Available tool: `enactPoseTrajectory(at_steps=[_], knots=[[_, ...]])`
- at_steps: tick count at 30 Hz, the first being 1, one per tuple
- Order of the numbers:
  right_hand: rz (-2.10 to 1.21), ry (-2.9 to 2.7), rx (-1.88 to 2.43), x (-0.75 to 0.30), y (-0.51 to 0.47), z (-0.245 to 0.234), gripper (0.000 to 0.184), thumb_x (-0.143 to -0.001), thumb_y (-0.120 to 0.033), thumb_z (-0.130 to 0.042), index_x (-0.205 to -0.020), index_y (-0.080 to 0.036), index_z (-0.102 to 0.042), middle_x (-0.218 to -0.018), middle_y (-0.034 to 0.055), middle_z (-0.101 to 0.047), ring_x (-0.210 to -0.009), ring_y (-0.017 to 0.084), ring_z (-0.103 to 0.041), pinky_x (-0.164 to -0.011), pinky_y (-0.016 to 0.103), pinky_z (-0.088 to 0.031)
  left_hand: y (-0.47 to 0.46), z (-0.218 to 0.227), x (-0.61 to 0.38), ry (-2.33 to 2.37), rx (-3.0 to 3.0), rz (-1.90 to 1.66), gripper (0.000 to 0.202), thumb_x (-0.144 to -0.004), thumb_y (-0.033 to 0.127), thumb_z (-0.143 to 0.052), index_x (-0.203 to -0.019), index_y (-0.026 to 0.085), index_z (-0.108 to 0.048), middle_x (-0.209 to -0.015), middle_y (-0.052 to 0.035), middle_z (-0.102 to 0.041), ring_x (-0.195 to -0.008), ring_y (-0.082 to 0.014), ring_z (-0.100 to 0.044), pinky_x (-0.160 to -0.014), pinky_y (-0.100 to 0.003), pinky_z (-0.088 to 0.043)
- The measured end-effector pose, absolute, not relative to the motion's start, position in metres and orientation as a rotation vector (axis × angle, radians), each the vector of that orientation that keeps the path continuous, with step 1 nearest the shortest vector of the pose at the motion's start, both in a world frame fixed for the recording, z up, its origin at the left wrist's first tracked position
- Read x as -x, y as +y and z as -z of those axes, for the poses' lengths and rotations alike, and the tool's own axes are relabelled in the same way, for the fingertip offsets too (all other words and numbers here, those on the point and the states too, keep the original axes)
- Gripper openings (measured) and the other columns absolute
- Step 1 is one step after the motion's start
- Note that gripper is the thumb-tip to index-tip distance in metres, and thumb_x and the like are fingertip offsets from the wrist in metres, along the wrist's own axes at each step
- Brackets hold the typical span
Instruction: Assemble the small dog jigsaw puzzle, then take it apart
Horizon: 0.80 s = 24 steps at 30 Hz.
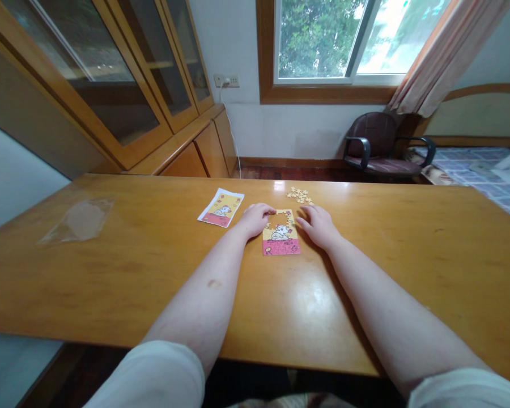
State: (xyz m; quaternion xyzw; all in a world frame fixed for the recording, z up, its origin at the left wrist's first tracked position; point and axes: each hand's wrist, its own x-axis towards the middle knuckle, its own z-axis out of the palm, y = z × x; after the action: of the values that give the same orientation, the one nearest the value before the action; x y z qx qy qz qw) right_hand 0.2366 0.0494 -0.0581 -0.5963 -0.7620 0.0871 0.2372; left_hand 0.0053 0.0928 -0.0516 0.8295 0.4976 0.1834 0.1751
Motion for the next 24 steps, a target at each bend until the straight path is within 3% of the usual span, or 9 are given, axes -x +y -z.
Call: enactPoseTrajectory(at_steps=[6,9,12,16,19,21,24], knots=[[-0.14,-1.714,1.95,-0.239,0.063,0.072,0.058,-0.089,-0.048,-0.048,-0.133,-0.01,-0.05,-0.138,0.0218,-0.052,-0.129,0.034,-0.044,-0.109,0.051,-0.028,0.092,0.052,-0.006,1.422,-2.317,-0.526,0.034,-0.087,0.014,-0.047,-0.11,0.022,-0.072,-0.119,-0.0037,-0.069,-0.114,-0.0206,-0.059,-0.106,-0.035,-0.043],[-0.137,-1.568,2.022,-0.242,0.07,0.072,0.06,-0.088,-0.047,-0.049,-0.135,-0.009,-0.05,-0.134,0.0231,-0.054,-0.125,0.035,-0.048,-0.107,0.051,-0.031,0.093,0.054,-0.006,1.418,-2.312,-0.528,0.034,-0.087,0.015,-0.047,-0.11,0.023,-0.072,-0.119,-0.0033,-0.069,-0.114,-0.0205,-0.059,-0.106,-0.035,-0.042],[-0.205,-1.615,1.918,-0.25,0.076,0.069,0.055,-0.087,-0.039,-0.048,-0.135,-0.011,-0.052,-0.129,0.0193,-0.058,-0.119,0.03,-0.054,-0.105,0.044,-0.037,0.095,0.056,-0.006,1.418,-2.305,-0.53,0.034,-0.087,0.015,-0.047,-0.11,0.023,-0.072,-0.119,-0.003,-0.069,-0.114,-0.0202,-0.059,-0.106,-0.035,-0.042],[-0.277,-1.725,1.843,-0.261,0.08,0.068,0.036,-0.086,-0.031,-0.048,-0.106,-0.015,-0.073,-0.125,0.0149,-0.062,-0.118,0.026,-0.056,-0.105,0.037,-0.04,0.094,0.056,-0.007,1.427,-2.298,-0.519,0.035,-0.087,0.014,-0.047,-0.111,0.022,-0.072,-0.119,-0.0039,-0.069,-0.115,-0.0216,-0.059,-0.106,-0.037,-0.043],[-0.206,-1.69,1.909,-0.262,0.082,0.07,0.035,-0.085,-0.024,-0.045,-0.096,-0.013,-0.076,-0.118,0.0168,-0.066,-0.115,0.027,-0.058,-0.105,0.037,-0.041,0.093,0.054,-0.008,1.43,-2.296,-0.514,0.035,-0.087,0.014,-0.048,-0.111,0.023,-0.072,-0.119,-0.0035,-0.069,-0.115,-0.0212,-0.059,-0.106,-0.036,-0.043],[-0.157,-1.63,1.977,-0.26,0.082,0.07,0.038,-0.085,-0.024,-0.043,-0.104,-0.011,-0.073,-0.115,0.0191,-0.066,-0.113,0.03,-0.059,-0.103,0.04,-0.042,0.092,0.053,-0.008,1.434,-2.288,-0.515,0.035,-0.087,0.014,-0.048,-0.111,0.023,-0.072,-0.12,-0.0032,-0.069,-0.115,-0.0208,-0.058,-0.107,-0.036,-0.042],[-0.09,-1.721,2.0,-0.253,0.083,0.068,0.052,-0.088,-0.036,-0.048,-0.131,-0.009,-0.057,-0.137,0.0205,-0.054,-0.127,0.033,-0.049,-0.108,0.048,-0.035,0.092,0.053,-0.008,1.438,-2.281,-0.516,0.034,-0.087,0.014,-0.048,-0.111,0.023,-0.072,-0.12,-0.0035,-0.069,-0.115,-0.0211,-0.058,-0.107,-0.037,-0.042]])
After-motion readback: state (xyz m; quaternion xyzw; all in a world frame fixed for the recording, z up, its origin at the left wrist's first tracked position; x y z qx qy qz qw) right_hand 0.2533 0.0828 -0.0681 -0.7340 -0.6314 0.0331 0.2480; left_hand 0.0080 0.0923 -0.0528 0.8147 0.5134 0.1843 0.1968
